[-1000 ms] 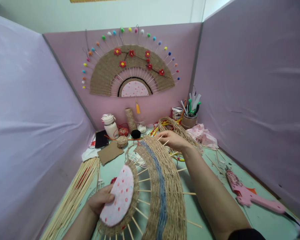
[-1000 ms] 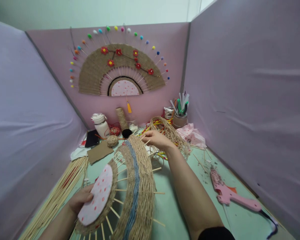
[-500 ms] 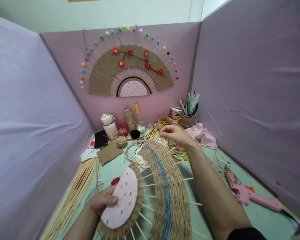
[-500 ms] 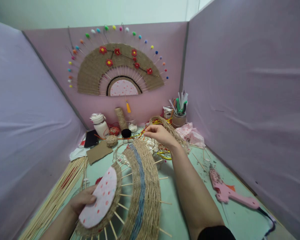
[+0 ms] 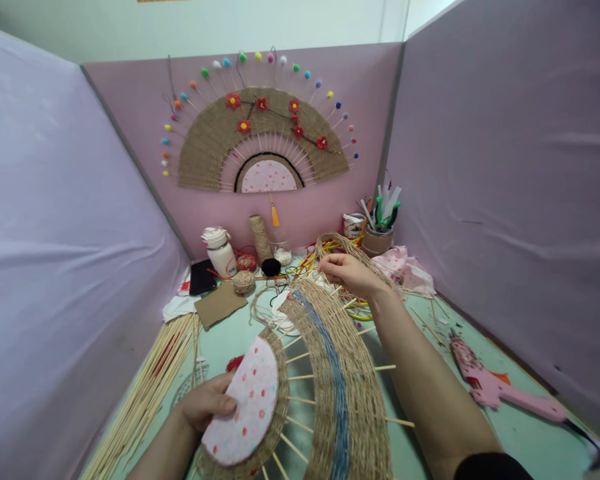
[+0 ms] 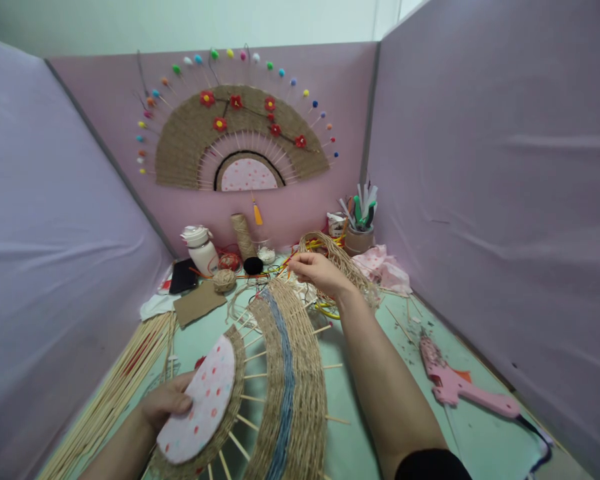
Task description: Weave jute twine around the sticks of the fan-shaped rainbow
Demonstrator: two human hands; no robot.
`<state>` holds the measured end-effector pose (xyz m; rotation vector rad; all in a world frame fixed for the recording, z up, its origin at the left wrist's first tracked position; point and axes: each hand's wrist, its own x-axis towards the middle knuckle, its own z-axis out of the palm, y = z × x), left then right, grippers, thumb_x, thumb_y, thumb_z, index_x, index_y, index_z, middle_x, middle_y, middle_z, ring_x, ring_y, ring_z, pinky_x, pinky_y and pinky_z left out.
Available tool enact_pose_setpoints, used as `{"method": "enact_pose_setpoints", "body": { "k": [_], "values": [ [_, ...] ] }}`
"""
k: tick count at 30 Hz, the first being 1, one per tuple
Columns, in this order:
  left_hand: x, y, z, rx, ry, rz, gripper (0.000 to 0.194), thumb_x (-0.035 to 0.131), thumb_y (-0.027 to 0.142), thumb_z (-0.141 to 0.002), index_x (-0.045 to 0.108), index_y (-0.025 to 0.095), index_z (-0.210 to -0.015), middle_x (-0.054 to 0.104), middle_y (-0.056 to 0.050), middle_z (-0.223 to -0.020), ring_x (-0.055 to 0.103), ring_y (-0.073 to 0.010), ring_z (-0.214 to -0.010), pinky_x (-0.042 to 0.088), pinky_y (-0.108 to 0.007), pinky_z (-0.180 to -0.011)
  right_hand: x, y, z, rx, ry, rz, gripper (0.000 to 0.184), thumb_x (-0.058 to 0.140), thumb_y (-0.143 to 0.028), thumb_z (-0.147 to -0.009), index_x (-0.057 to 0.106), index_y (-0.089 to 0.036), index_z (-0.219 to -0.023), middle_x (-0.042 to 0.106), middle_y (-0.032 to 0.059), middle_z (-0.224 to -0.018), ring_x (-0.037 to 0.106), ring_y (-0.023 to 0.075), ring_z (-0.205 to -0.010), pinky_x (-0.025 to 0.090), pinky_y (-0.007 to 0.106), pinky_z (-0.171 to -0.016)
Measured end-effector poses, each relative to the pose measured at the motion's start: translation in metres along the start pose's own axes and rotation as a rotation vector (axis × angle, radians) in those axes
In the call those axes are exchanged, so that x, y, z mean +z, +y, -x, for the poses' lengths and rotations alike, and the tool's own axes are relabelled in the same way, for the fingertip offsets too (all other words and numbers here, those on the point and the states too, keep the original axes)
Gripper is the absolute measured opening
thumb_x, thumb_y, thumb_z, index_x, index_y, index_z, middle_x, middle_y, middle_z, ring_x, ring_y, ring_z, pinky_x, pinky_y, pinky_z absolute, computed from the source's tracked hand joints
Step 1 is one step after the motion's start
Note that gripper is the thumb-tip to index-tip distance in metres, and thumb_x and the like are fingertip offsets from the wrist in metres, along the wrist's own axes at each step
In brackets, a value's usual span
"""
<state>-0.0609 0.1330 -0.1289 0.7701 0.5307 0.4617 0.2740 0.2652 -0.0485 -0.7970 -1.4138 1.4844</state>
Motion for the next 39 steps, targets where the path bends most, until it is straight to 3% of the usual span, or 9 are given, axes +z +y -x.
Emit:
{"method": "enact_pose_setpoints", "body": {
  "k": [7,13,21,28,34,39],
  "values": [
    [0.006,0.003,0.000,0.006,-0.067,0.041,0.047,0.076,0.019,-0.064,0.067,0.013,-0.110,0.071,-0.015,-0.095,0.069,-0.0213,-0.080,0.055,-0.024,-0.067,0.005,0.004,-0.003,0.235,-0.150,-0.087,0.037,0.068,-0.050,-0.068,0.056,-0.015,-0.073,0.027,-0.0100,-0.047,0.019,0.0030,-0.041,0.009,0.020,-0.042],
    [0.004,0.002,-0.001,0.045,-0.101,0.058,0.047,0.074,0.019,-0.067,0.065,0.015,-0.113,0.070,-0.016,-0.099,0.069,-0.0214,-0.084,0.054,-0.023,-0.068,0.006,0.017,-0.011,0.330,-0.074,-0.194,0.042,0.070,-0.053,-0.067,0.047,-0.018,-0.070,0.032,-0.0100,-0.047,0.021,0.0028,-0.038,0.009,0.019,-0.040],
    [-0.002,-0.002,0.000,0.067,-0.062,0.043,0.047,0.074,0.021,-0.066,0.066,0.011,-0.112,0.070,-0.018,-0.095,0.069,-0.0226,-0.081,0.054,-0.026,-0.070,0.007,0.029,-0.018,0.250,-0.040,-0.321,0.045,0.068,-0.059,-0.067,0.055,-0.016,-0.070,0.043,-0.0066,-0.050,0.034,0.0047,-0.042,0.024,0.019,-0.044],
    [-0.005,-0.003,0.001,0.086,-0.090,0.054,0.046,0.074,0.023,-0.065,0.067,0.009,-0.109,0.070,-0.018,-0.094,0.069,-0.0229,-0.083,0.053,-0.024,-0.070,0.002,0.029,-0.012,0.117,-0.118,-0.356,0.027,0.076,-0.035,-0.067,0.063,-0.015,-0.077,0.057,-0.0023,-0.067,0.046,0.0054,-0.056,0.036,0.018,-0.055],
    [-0.013,-0.008,0.002,0.085,-0.026,0.038,0.072,0.077,0.025,-0.060,0.054,0.007,-0.126,0.071,-0.019,-0.090,0.069,-0.0277,-0.080,0.055,-0.029,-0.068,0.006,0.029,-0.012,0.155,-0.067,-0.241,0.029,0.079,-0.035,-0.061,0.062,-0.014,-0.072,0.056,-0.0034,-0.059,0.046,0.0051,-0.051,0.034,0.018,-0.050],
    [-0.019,-0.013,0.001,0.086,-0.044,0.031,0.076,0.077,0.026,-0.060,0.051,0.006,-0.128,0.071,-0.019,-0.090,0.069,-0.0289,-0.080,0.055,-0.030,-0.067,0.027,0.028,-0.015,0.213,-0.034,-0.070,0.034,0.080,-0.038,-0.053,0.060,-0.014,-0.066,0.054,-0.0033,-0.053,0.045,0.0075,-0.048,0.032,0.021,-0.048]
  ]
}}
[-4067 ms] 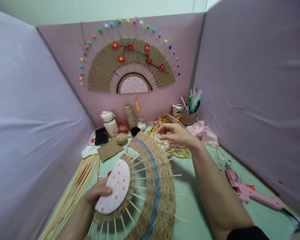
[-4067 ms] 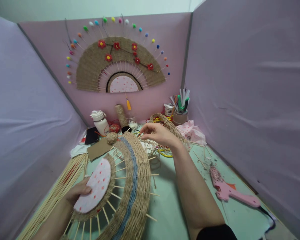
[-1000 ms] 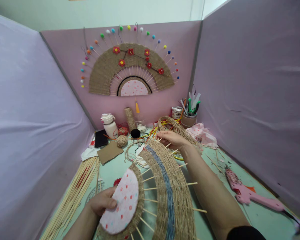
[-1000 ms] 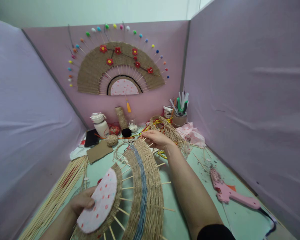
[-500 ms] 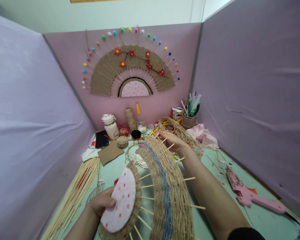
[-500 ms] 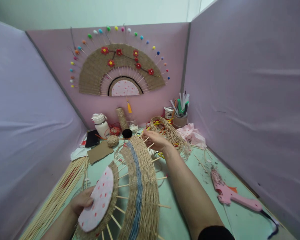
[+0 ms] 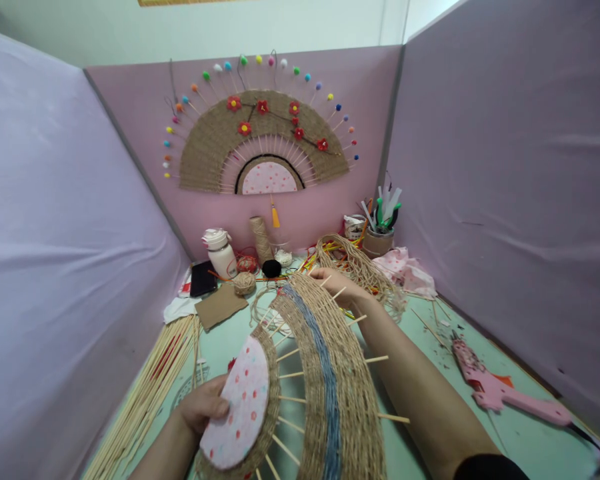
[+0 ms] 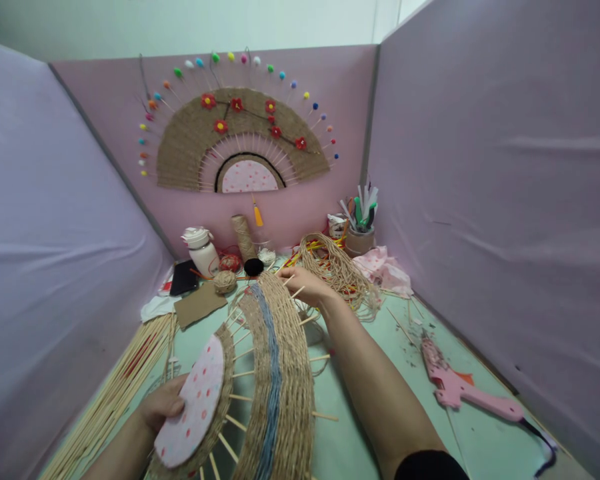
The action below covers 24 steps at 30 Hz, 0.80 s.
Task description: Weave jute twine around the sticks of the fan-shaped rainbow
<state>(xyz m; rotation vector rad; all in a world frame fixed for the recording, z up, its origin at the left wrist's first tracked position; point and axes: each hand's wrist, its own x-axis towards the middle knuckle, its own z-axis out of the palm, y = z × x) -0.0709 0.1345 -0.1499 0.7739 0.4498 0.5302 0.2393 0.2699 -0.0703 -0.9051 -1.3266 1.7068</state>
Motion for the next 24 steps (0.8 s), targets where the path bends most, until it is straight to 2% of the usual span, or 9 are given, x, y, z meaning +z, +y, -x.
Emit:
{"method": "enact_pose_setpoints", "body": {
  "k": [4,8,12,17,24],
  "values": [
    [0.007,0.004,0.000,-0.043,-0.018,-0.037,0.070,0.077,0.027,-0.060,0.056,0.006,-0.123,0.071,-0.019,-0.088,0.069,-0.0281,-0.079,0.054,-0.026,-0.062,0.003,-0.004,0.002,-0.059,0.032,0.088,0.032,0.077,-0.039,-0.055,0.058,-0.014,-0.063,0.054,-0.0035,-0.053,0.044,0.0074,-0.049,0.031,0.021,-0.049],
    [0.017,0.009,-0.002,-0.088,0.009,-0.054,0.057,0.078,0.025,-0.059,0.065,0.005,-0.111,0.071,-0.019,-0.092,0.069,-0.0261,-0.077,0.054,-0.026,-0.063,-0.006,-0.008,0.005,-0.151,0.093,0.248,0.025,0.069,-0.038,-0.064,0.061,-0.015,-0.069,0.055,-0.0030,-0.057,0.044,0.0078,-0.052,0.032,0.021,-0.051],
    [0.022,0.008,-0.005,-0.127,0.002,-0.028,0.054,0.078,0.022,-0.059,0.066,0.007,-0.110,0.070,-0.018,-0.094,0.069,-0.0237,-0.078,0.054,-0.024,-0.062,-0.016,-0.013,0.010,-0.218,0.061,0.340,0.020,0.066,-0.034,-0.067,0.063,-0.015,-0.073,0.060,-0.0005,-0.068,0.050,0.0098,-0.061,0.036,0.023,-0.059],
    [0.023,0.005,-0.007,-0.153,0.016,-0.012,0.057,0.078,0.020,-0.059,0.064,0.005,-0.112,0.070,-0.019,-0.092,0.069,-0.0249,-0.078,0.055,-0.025,-0.064,-0.022,-0.019,0.014,-0.244,0.060,0.405,0.015,0.064,-0.029,-0.066,0.063,-0.014,-0.070,0.059,0.0001,-0.068,0.049,0.0106,-0.063,0.036,0.023,-0.061],
    [0.026,0.006,-0.009,-0.191,0.028,-0.041,0.052,0.077,0.017,-0.059,0.067,0.006,-0.109,0.071,-0.019,-0.092,0.069,-0.0235,-0.075,0.055,-0.023,-0.062,-0.026,-0.019,0.019,-0.206,-0.021,0.410,0.025,0.064,-0.039,-0.071,0.065,-0.015,-0.077,0.058,0.0005,-0.070,0.047,0.0097,-0.061,0.033,0.022,-0.056]
  ]
}}
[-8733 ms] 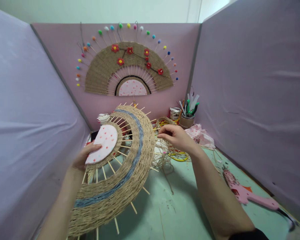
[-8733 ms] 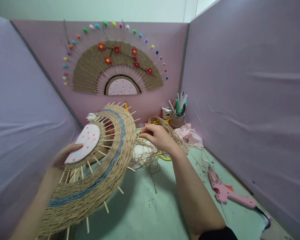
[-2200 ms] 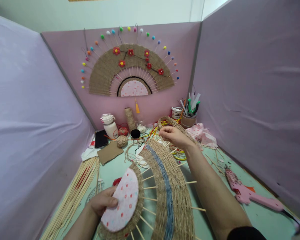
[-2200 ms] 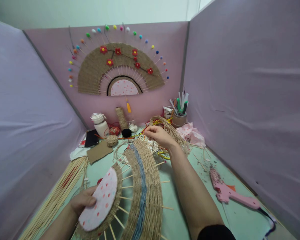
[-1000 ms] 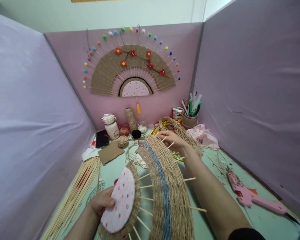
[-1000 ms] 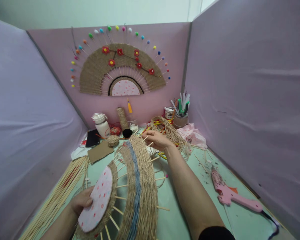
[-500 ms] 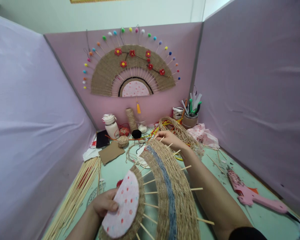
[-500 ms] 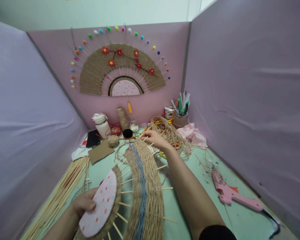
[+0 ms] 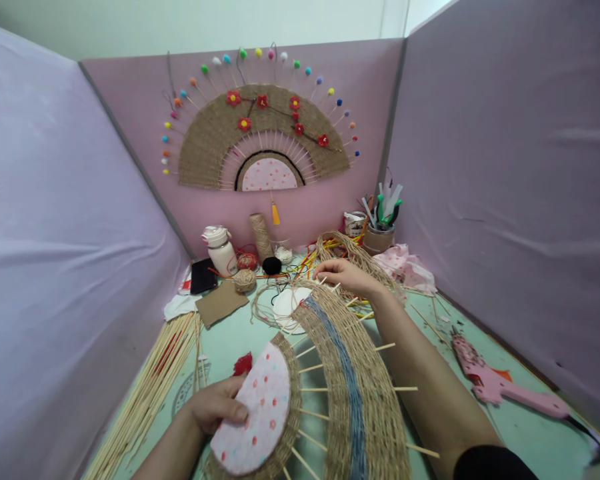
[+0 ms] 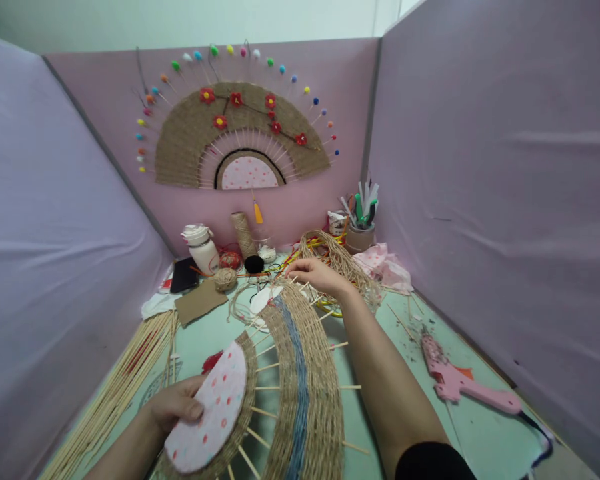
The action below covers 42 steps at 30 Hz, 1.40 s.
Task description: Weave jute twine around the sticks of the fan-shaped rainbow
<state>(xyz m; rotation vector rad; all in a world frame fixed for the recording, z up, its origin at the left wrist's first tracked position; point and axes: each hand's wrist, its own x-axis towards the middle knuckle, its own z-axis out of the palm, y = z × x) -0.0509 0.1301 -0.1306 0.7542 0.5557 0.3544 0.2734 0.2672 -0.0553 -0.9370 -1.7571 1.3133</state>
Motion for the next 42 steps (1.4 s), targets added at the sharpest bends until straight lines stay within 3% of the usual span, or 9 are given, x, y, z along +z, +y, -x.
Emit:
{"method": "enact_pose_setpoints", "body": {
  "k": [7,16,23,30,35,42],
  "values": [
    [0.002,-0.001,-0.002,-0.010,0.020,0.004,0.053,0.078,0.016,-0.058,0.067,0.009,-0.109,0.071,-0.016,-0.093,0.070,-0.0233,-0.075,0.056,-0.026,-0.064,-0.014,0.000,0.007,-0.009,-0.025,0.071,0.028,0.061,-0.043,-0.076,0.066,-0.016,-0.082,0.057,-0.0001,-0.070,0.042,0.0090,-0.060,0.030,0.022,-0.053],
    [0.003,0.001,-0.001,0.037,0.048,0.043,0.052,0.079,0.017,-0.056,0.068,0.009,-0.106,0.071,-0.016,-0.091,0.070,-0.0241,-0.073,0.055,-0.026,-0.060,-0.018,-0.009,0.012,-0.096,0.010,0.100,0.028,0.064,-0.042,-0.073,0.069,-0.015,-0.080,0.062,0.0030,-0.078,0.049,0.0118,-0.068,0.034,0.024,-0.059],
    [0.003,0.002,-0.001,0.054,0.073,0.013,0.047,0.079,0.020,-0.057,0.070,0.012,-0.103,0.072,-0.013,-0.091,0.069,-0.0229,-0.073,0.055,-0.028,-0.063,-0.017,-0.004,0.011,-0.027,0.070,0.030,0.027,0.066,-0.041,-0.072,0.071,-0.017,-0.082,0.062,0.0018,-0.072,0.049,0.0102,-0.062,0.035,0.022,-0.055],
    [0.003,0.004,-0.001,0.076,0.080,0.017,0.047,0.078,0.020,-0.059,0.069,0.011,-0.104,0.072,-0.015,-0.090,0.069,-0.0228,-0.074,0.055,-0.027,-0.063,-0.020,0.001,0.012,0.044,-0.020,-0.145,0.026,0.067,-0.037,-0.074,0.070,-0.017,-0.090,0.066,0.0043,-0.083,0.057,0.0095,-0.070,0.042,0.021,-0.061],
    [0.001,0.003,-0.001,0.098,0.068,0.022,0.048,0.077,0.020,-0.060,0.068,0.011,-0.106,0.072,-0.014,-0.091,0.069,-0.0230,-0.076,0.055,-0.027,-0.065,-0.018,0.006,0.009,0.061,0.017,-0.248,0.021,0.071,-0.032,-0.070,0.068,-0.017,-0.084,0.068,0.0043,-0.081,0.059,0.0096,-0.069,0.045,0.022,-0.062],
    [0.003,0.003,-0.001,0.092,0.073,0.009,0.049,0.079,0.024,-0.060,0.068,0.011,-0.106,0.072,-0.015,-0.090,0.069,-0.0205,-0.074,0.055,-0.025,-0.064,-0.009,-0.004,0.007,0.071,0.039,-0.149,0.019,0.066,-0.025,-0.068,0.070,-0.017,-0.086,0.069,0.0040,-0.084,0.059,0.0098,-0.068,0.046,0.023,-0.063]
  ]
}}
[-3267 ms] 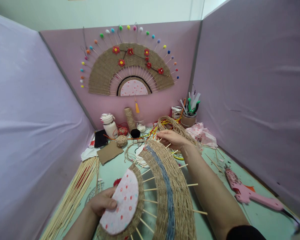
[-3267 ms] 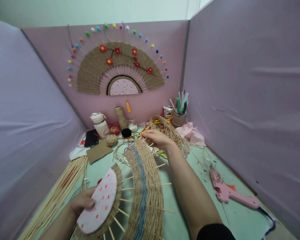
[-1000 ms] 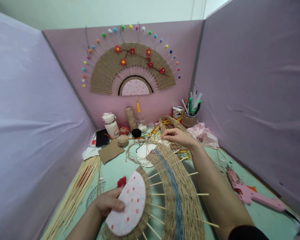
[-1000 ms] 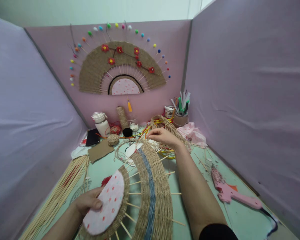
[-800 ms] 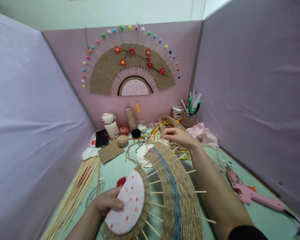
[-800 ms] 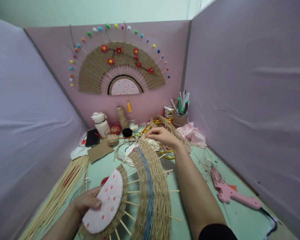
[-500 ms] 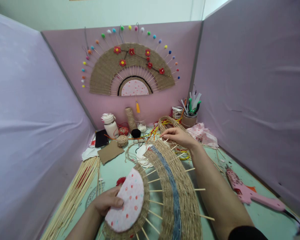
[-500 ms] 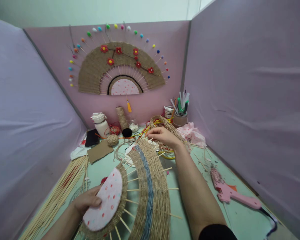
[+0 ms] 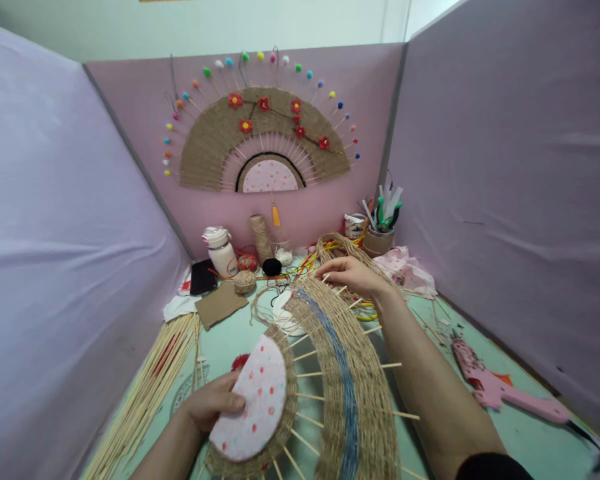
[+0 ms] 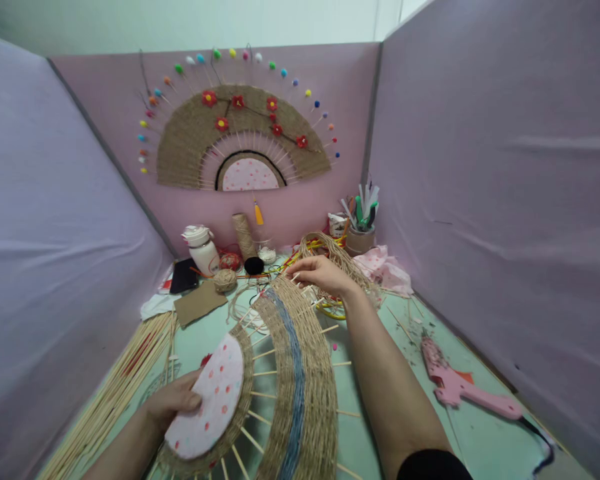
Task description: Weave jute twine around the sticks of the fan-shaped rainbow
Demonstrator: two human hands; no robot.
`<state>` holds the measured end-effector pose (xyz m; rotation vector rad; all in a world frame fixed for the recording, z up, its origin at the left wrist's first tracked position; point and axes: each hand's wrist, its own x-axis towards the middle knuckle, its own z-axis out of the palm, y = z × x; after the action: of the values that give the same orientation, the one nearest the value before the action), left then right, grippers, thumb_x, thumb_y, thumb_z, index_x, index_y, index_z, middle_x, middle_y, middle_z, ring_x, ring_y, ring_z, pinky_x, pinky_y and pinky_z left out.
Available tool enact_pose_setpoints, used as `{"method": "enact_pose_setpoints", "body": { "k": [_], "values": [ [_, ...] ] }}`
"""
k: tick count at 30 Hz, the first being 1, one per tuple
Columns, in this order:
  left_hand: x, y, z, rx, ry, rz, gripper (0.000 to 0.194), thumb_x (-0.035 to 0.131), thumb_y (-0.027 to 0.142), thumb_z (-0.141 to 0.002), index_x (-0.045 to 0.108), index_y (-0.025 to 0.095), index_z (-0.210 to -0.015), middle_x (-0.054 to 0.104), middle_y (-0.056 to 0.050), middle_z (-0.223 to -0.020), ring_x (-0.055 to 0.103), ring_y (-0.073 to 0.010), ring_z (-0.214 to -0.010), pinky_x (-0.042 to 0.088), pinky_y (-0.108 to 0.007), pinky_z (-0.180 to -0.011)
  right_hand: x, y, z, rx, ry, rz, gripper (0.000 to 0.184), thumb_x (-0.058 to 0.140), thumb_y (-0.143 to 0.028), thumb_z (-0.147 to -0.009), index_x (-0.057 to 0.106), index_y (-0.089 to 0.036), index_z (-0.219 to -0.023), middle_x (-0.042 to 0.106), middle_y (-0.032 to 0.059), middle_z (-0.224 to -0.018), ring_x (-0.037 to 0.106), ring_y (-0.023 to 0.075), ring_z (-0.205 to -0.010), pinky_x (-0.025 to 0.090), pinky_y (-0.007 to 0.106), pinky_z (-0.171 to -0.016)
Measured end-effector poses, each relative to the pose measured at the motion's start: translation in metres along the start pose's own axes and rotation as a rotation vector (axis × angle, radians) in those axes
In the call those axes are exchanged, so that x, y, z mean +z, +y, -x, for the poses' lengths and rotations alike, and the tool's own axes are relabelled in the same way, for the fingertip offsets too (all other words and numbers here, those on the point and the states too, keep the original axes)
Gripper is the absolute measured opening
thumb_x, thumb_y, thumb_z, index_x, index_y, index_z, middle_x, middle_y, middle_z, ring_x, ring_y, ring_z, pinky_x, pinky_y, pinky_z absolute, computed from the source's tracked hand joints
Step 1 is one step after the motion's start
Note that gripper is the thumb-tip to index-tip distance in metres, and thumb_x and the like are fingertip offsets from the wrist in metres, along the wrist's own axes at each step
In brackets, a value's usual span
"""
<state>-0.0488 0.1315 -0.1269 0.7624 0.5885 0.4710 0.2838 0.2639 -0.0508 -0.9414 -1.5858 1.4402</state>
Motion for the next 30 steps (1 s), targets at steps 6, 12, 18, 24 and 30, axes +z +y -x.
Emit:
{"method": "enact_pose_setpoints", "body": {
  "k": [6,12,18,24,30],
  "values": [
    [0.005,0.002,0.000,-0.011,-0.008,-0.002,0.047,0.080,0.023,-0.059,0.070,0.013,-0.104,0.072,-0.014,-0.089,0.069,-0.0206,-0.074,0.055,-0.026,-0.064,0.008,0.003,-0.006,0.020,-0.058,0.048,0.028,0.058,-0.017,-0.065,0.071,-0.016,-0.089,0.069,0.0025,-0.080,0.058,0.0105,-0.067,0.042,0.021,-0.059],
    [0.007,0.004,-0.001,0.010,0.049,0.017,0.048,0.081,0.023,-0.057,0.070,0.014,-0.102,0.072,-0.013,-0.090,0.070,-0.0217,-0.074,0.056,-0.027,-0.063,0.006,0.004,-0.005,0.003,-0.036,0.006,0.021,0.065,-0.024,-0.068,0.069,-0.016,-0.086,0.065,0.0014,-0.074,0.054,0.0088,-0.062,0.039,0.021,-0.057],
    [0.007,0.004,0.001,0.040,0.060,0.033,0.049,0.081,0.023,-0.056,0.070,0.014,-0.103,0.072,-0.014,-0.090,0.070,-0.0224,-0.072,0.057,-0.029,-0.062,0.005,0.004,-0.003,-0.032,-0.019,0.009,0.028,0.066,-0.036,-0.072,0.069,-0.017,-0.092,0.063,0.0017,-0.075,0.049,0.0082,-0.060,0.034,0.021,-0.054],
    [0.005,0.003,0.001,0.036,0.074,0.038,0.046,0.081,0.022,-0.056,0.071,0.015,-0.101,0.072,-0.013,-0.091,0.070,-0.0226,-0.073,0.057,-0.029,-0.062,0.002,-0.002,0.001,-0.042,-0.037,0.060,0.030,0.066,-0.039,-0.073,0.068,-0.017,-0.094,0.064,0.0019,-0.077,0.052,0.0093,-0.063,0.035,0.021,-0.056],
    [0.006,0.003,0.001,0.024,0.121,0.004,0.046,0.082,0.025,-0.055,0.071,0.014,-0.098,0.072,-0.013,-0.089,0.069,-0.0227,-0.072,0.056,-0.028,-0.060,-0.002,-0.006,0.006,-0.026,-0.058,0.074,0.032,0.065,-0.043,-0.073,0.067,-0.016,-0.091,0.059,0.0008,-0.072,0.048,0.0078,-0.059,0.032,0.020,-0.052]
  ]
}}
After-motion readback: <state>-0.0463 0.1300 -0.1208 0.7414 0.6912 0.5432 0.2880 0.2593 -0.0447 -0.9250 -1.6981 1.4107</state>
